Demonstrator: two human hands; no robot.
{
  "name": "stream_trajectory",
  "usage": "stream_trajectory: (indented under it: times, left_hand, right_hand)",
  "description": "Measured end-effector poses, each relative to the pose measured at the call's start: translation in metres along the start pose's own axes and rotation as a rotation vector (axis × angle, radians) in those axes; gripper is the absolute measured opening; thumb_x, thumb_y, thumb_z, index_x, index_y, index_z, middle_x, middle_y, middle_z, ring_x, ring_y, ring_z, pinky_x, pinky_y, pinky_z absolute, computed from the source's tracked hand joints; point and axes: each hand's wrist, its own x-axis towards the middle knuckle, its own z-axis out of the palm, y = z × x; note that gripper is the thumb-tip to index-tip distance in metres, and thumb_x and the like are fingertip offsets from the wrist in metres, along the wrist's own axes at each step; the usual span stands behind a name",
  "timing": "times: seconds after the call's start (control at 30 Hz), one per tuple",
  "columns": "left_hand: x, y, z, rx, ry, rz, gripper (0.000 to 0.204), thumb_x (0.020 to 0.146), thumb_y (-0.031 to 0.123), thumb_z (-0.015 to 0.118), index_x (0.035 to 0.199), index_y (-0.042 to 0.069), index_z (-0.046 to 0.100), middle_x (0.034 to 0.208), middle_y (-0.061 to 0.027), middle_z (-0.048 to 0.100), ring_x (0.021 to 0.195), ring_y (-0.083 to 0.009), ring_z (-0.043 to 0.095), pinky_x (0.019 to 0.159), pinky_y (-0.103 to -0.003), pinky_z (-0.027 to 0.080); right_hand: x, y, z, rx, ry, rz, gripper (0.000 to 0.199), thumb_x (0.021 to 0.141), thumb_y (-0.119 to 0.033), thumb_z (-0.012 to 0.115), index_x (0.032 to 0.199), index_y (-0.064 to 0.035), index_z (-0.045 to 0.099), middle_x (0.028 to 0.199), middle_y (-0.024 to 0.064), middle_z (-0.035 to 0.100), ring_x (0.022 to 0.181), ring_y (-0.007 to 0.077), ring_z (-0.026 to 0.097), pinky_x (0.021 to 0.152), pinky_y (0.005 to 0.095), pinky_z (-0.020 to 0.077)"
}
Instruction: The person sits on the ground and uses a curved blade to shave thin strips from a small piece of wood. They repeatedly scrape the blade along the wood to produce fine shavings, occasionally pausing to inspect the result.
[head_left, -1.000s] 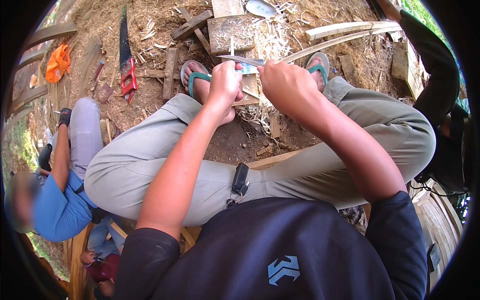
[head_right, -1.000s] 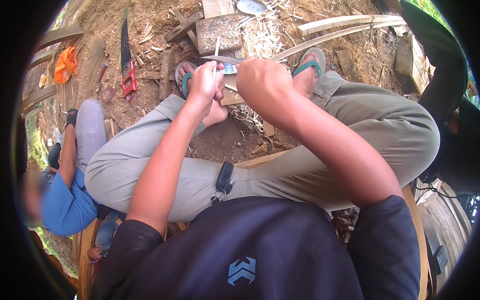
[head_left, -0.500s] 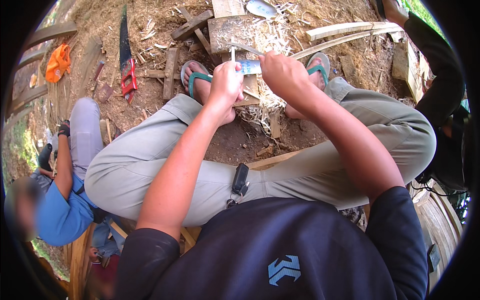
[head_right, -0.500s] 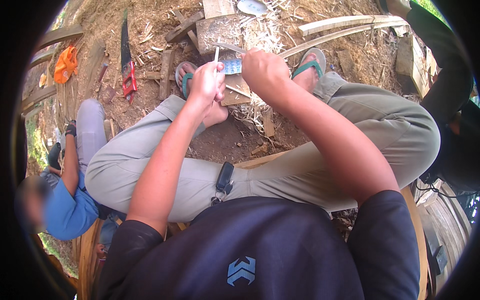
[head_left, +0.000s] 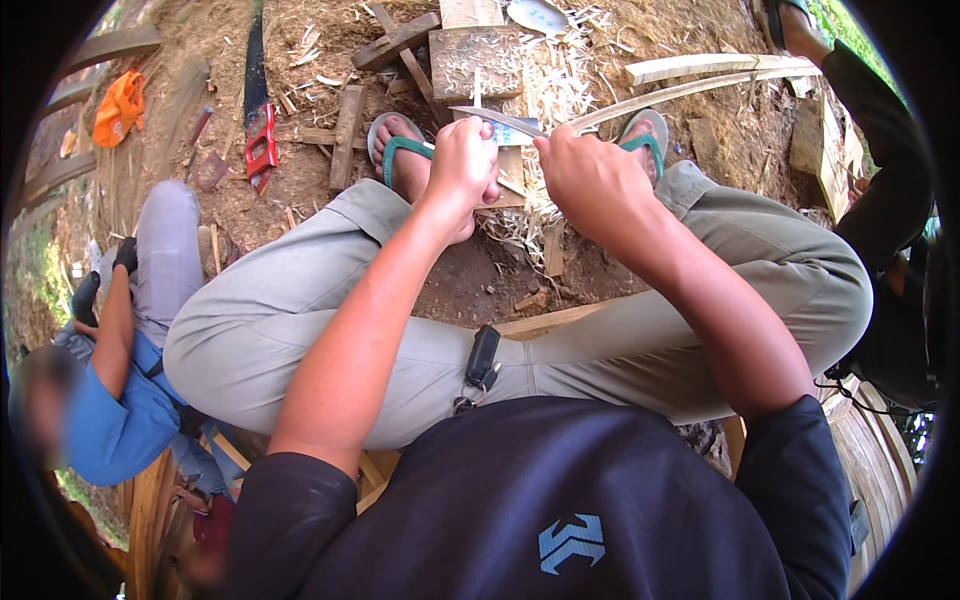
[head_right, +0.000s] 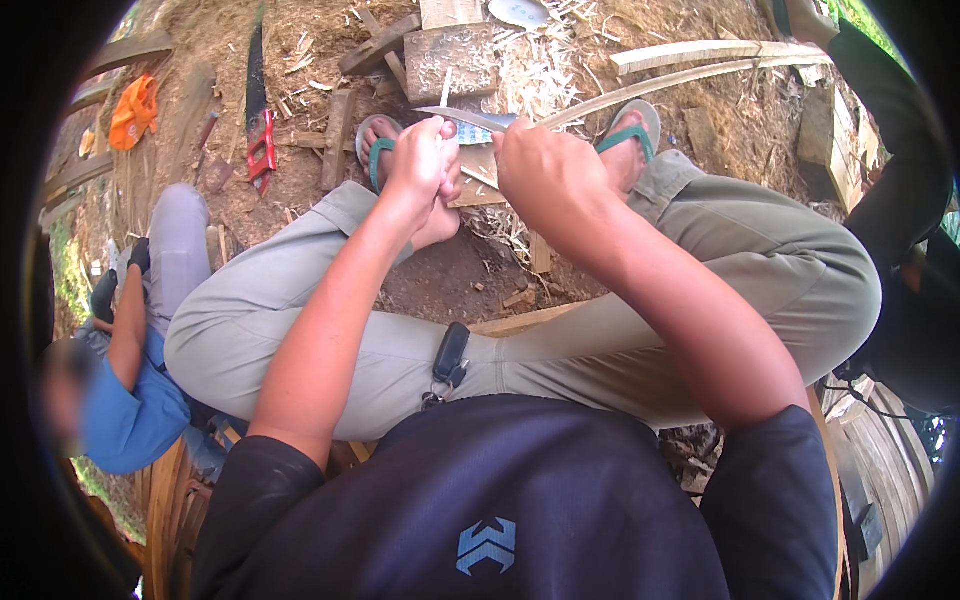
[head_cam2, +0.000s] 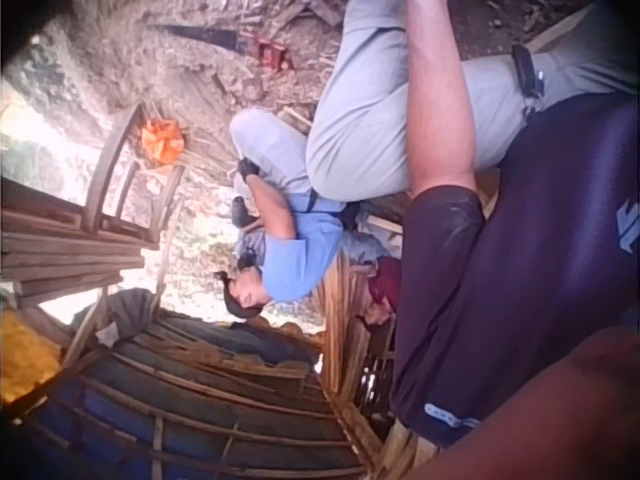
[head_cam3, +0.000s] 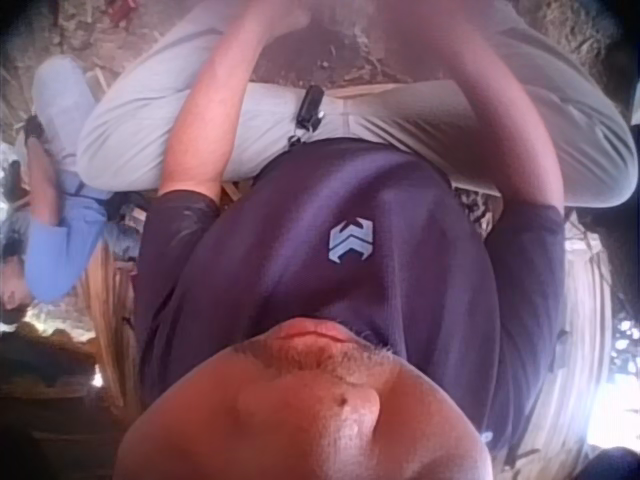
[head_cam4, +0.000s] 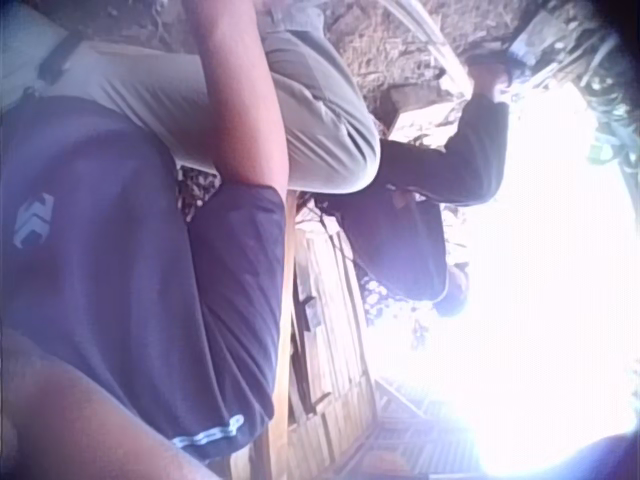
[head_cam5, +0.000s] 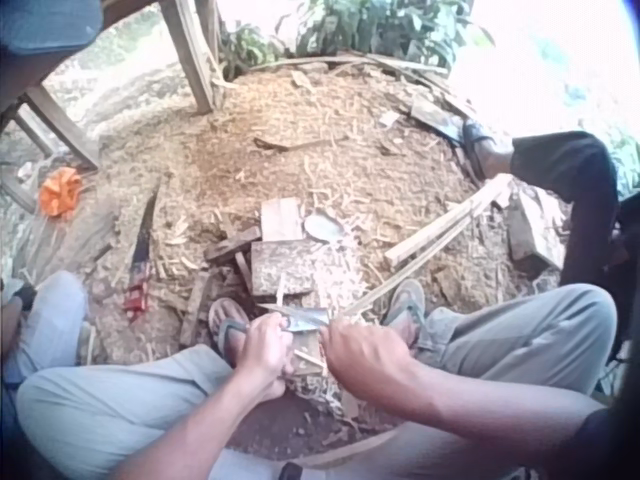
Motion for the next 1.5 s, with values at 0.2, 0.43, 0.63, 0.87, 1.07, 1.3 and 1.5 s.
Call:
stream_trajectory:
  times: [0.2,0.43,0.63,0.87,1.07,1.3,1.5]
  left_hand:
    - [0.002,-0.002,0.002,-0.008,0.007,-0.026,0.024,0.098,0.028,0.035,0.08,0.014,0.042,0.048,0.0011,0.034,0.034,-0.0132,0.032,0.035,-0.03,0.027]
    - [-0.001,0.002,0.007,-0.037,0.058,-0.031,0.021,0.1,0.026,0.037,0.09,0.009,0.044,0.049,-0.0002,0.035,0.034,-0.0133,0.035,0.033,-0.03,0.03]
    - [-0.001,0.002,0.004,-0.073,0.033,-0.015,0.018,0.098,0.025,0.038,0.09,0.009,0.043,0.051,-0.0012,0.036,0.035,-0.0135,0.035,0.034,-0.03,0.029]
    - [0.002,0.004,0.0,-0.121,0.04,-0.066,0.016,0.094,0.023,0.04,0.085,0.01,0.044,0.051,-0.0003,0.035,0.036,-0.0137,0.035,0.036,-0.031,0.029]
    - [0.003,-0.002,-0.003,-0.136,0.002,-0.007,0.017,0.095,0.022,0.039,0.084,0.01,0.045,0.051,0.0002,0.036,0.036,-0.0131,0.036,0.036,-0.031,0.03]
    - [0.009,-0.014,-0.006,-0.136,-0.037,0.081,0.02,0.096,0.025,0.039,0.084,0.009,0.045,0.051,-0.0001,0.038,0.036,-0.0134,0.039,0.035,-0.032,0.032]
    - [0.011,-0.007,-0.008,-0.096,-0.058,0.069,0.028,0.096,0.018,0.035,0.077,0.0,0.046,0.053,-0.0078,0.045,0.034,-0.0194,0.047,0.032,-0.032,0.038]
  right_hand:
    - [0.016,0.008,0.032,-0.043,0.204,-0.002,0.036,0.103,-0.027,0.041,0.081,-0.0025,0.054,0.056,0.01,0.061,0.053,0.0274,0.067,0.046,0.0364,0.053]
    - [0.037,0.027,0.039,-0.146,0.251,-0.144,0.037,0.103,-0.027,0.041,0.082,-0.0032,0.06,0.066,0.0106,0.066,0.059,0.0245,0.069,0.047,0.0337,0.0539]
    - [-0.002,0.008,-0.003,-0.154,0.084,-0.147,0.037,0.103,-0.027,0.042,0.08,-0.0039,0.059,0.063,0.01,0.065,0.058,0.0247,0.069,0.047,0.0326,0.054]
    - [-0.002,0.0,-0.002,-0.06,0.043,0.019,0.036,0.101,-0.031,0.044,0.081,-0.0038,0.058,0.063,0.0136,0.066,0.06,0.0275,0.07,0.05,0.0356,0.0552]
    - [0.002,-0.014,0.006,-0.011,0.043,0.134,0.036,0.101,-0.032,0.044,0.081,-0.0047,0.056,0.063,0.0148,0.067,0.06,0.0287,0.07,0.051,0.0373,0.0556]
    - [0.036,0.001,0.036,-0.048,0.179,0.076,0.038,0.101,-0.032,0.045,0.076,-0.0058,0.055,0.06,0.0129,0.065,0.057,0.0279,0.069,0.048,0.0363,0.0549]
    - [0.036,0.025,0.046,-0.212,0.25,-0.219,0.034,0.101,-0.025,0.045,0.079,-0.0024,0.056,0.062,0.0114,0.061,0.055,0.0253,0.066,0.046,0.0345,0.0536]
